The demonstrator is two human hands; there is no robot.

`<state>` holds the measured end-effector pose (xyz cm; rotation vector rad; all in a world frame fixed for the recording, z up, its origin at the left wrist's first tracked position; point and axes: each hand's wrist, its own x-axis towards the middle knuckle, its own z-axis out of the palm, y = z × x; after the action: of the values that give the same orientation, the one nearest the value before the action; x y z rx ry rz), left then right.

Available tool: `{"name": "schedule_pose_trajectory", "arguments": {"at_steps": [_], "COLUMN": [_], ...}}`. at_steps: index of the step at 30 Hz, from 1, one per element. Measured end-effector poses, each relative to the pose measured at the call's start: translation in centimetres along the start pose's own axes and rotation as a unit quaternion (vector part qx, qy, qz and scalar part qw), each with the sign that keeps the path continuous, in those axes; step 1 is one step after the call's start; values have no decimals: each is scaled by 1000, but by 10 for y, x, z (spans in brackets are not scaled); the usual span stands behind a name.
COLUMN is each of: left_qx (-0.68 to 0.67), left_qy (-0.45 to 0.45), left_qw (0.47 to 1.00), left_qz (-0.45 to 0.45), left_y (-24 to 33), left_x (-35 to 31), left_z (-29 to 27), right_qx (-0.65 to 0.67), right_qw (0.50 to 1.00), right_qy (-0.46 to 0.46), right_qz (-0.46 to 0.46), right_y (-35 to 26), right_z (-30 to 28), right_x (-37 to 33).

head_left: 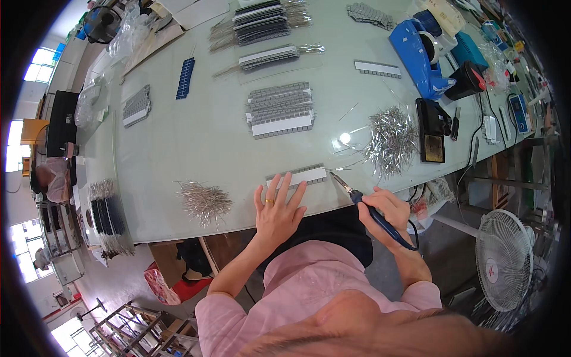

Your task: The recorder uses a soldering iron to attach small metal pins or wires to white component strips at a workbench.

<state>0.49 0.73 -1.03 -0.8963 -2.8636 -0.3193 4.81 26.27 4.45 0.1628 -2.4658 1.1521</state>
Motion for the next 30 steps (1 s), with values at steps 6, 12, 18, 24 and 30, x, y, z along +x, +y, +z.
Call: {"name": "schedule_pose_trajectory", "arguments": {"at_steps": [6, 12, 18, 24, 30], "left_qx": [-28, -32, -34, -103, 35], "left_qy": [-12, -11, -5, 73, 107], "left_qw": [1000, 999, 999, 990, 974], "left_qz": [1, 2, -16, -56, -197], "left_y": [-1, -1, -3, -21, -68], "left_x": [0, 1, -2, -30, -65], "left_z": [1, 1, -7, -19, -42], "right_qx": [1, 1, 35, 79, 155], "right_qw": [1000, 1000, 995, 987, 982], "right_qy": [-8, -17, -14, 9, 42], "right_qz": [1, 19, 92, 139, 103], "right_y": [-2, -2, 4, 22, 32], "right_z": [2, 3, 6, 5, 10], "right_x": [5, 7, 8, -13, -28]}}
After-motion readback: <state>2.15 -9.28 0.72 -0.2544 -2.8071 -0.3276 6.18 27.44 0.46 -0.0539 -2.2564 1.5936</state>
